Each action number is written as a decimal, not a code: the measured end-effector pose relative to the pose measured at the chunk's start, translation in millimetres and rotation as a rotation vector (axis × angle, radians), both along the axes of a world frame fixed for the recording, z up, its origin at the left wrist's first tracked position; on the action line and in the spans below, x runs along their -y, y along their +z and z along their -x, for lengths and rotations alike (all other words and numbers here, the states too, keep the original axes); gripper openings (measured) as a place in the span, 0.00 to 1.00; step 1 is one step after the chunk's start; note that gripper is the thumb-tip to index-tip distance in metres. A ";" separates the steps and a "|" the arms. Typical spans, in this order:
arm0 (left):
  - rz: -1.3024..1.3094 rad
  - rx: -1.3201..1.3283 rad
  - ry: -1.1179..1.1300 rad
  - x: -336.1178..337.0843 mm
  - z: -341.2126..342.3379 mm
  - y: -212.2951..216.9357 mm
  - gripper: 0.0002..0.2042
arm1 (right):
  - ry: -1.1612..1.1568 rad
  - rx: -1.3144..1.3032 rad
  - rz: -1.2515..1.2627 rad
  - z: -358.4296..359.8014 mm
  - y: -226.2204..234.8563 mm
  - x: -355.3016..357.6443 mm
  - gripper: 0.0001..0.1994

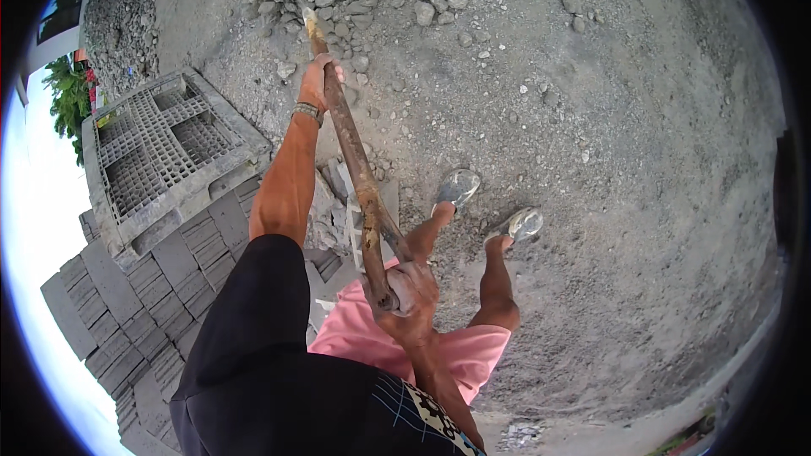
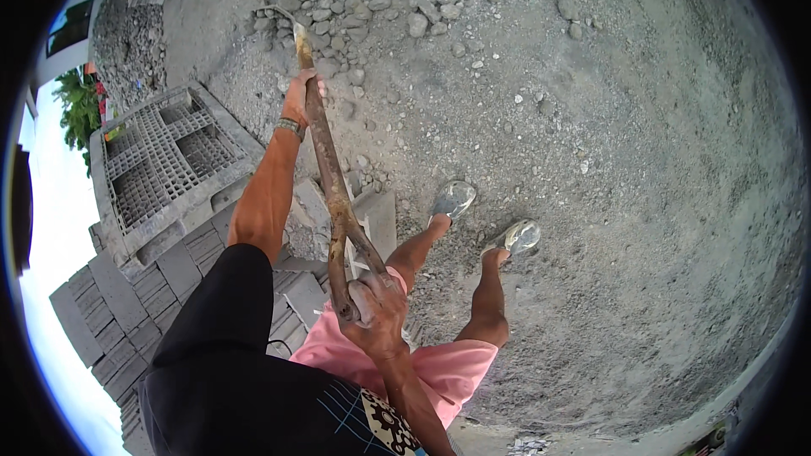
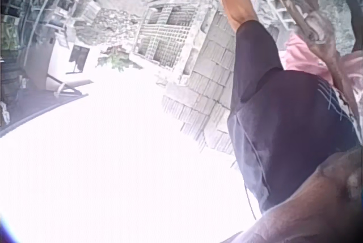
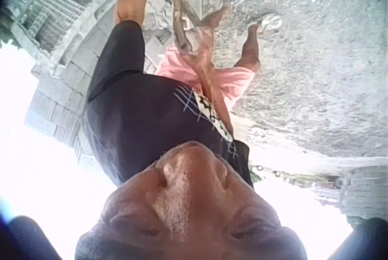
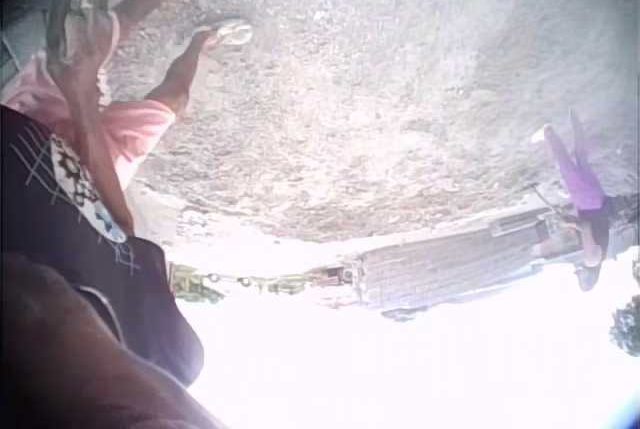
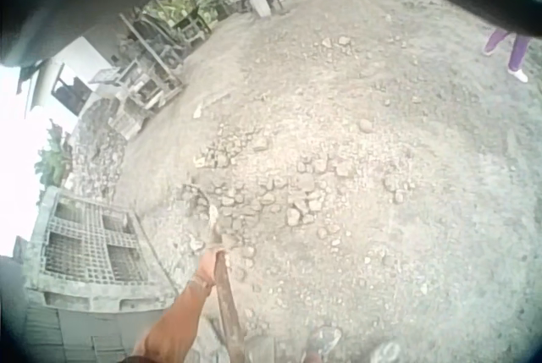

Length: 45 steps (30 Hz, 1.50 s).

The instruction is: The person picks up a shovel, uses it to gather stones into a pile, and shovels dirt and gravel across the ground.

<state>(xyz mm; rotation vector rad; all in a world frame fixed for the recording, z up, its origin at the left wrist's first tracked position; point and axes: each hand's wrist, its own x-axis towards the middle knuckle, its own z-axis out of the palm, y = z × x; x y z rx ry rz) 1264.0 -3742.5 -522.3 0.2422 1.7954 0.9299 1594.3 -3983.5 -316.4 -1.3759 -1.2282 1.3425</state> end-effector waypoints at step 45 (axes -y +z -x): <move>0.107 -0.080 0.133 -51.5 224.5 -32.3 0.10 | 0.344 0.117 -0.105 175.9 -29.1 -117.9 0.17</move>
